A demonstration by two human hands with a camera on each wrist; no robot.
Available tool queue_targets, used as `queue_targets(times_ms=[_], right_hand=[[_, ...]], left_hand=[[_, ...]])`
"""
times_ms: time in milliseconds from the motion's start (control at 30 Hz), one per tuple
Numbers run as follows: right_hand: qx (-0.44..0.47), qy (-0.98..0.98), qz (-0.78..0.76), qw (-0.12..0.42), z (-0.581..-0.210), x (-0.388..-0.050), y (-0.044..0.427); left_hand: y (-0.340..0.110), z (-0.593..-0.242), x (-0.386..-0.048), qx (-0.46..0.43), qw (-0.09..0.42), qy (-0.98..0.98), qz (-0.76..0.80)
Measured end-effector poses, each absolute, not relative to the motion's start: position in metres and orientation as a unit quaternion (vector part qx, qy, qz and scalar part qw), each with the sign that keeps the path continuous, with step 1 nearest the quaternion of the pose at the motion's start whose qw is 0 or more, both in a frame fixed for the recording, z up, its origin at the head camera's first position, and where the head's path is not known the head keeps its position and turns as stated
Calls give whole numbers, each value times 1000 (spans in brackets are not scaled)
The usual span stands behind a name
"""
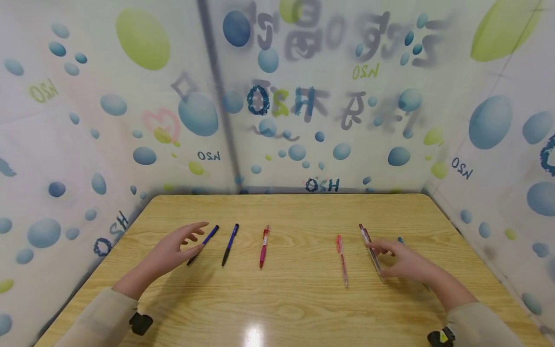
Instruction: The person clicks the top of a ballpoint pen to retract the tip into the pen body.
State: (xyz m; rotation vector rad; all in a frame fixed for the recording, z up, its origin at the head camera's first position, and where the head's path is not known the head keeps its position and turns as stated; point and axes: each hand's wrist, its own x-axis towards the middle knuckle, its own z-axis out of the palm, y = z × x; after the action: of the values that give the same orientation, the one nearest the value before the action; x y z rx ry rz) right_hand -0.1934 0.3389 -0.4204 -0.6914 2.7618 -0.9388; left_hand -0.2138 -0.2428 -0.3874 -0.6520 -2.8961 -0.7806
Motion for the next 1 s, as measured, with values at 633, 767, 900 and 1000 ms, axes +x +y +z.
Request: queue_targets(times_ms=[633,767,900,1000], right_hand=[[-252,900,-327,143,-427,-199,357],[-258,898,-327,142,-427,-200,359],[-266,897,-326,135,-429,-201,361],[-282,895,-324,123,-431,-202,363]], left_hand=[[-251,-393,-217,-203,19,-951,-232],[-253,-395,-218,-203,17,-954,-221],[-255,-398,-219,-209,18,-956,-206],[-255,-400,-220,-218,18,-956,-194]])
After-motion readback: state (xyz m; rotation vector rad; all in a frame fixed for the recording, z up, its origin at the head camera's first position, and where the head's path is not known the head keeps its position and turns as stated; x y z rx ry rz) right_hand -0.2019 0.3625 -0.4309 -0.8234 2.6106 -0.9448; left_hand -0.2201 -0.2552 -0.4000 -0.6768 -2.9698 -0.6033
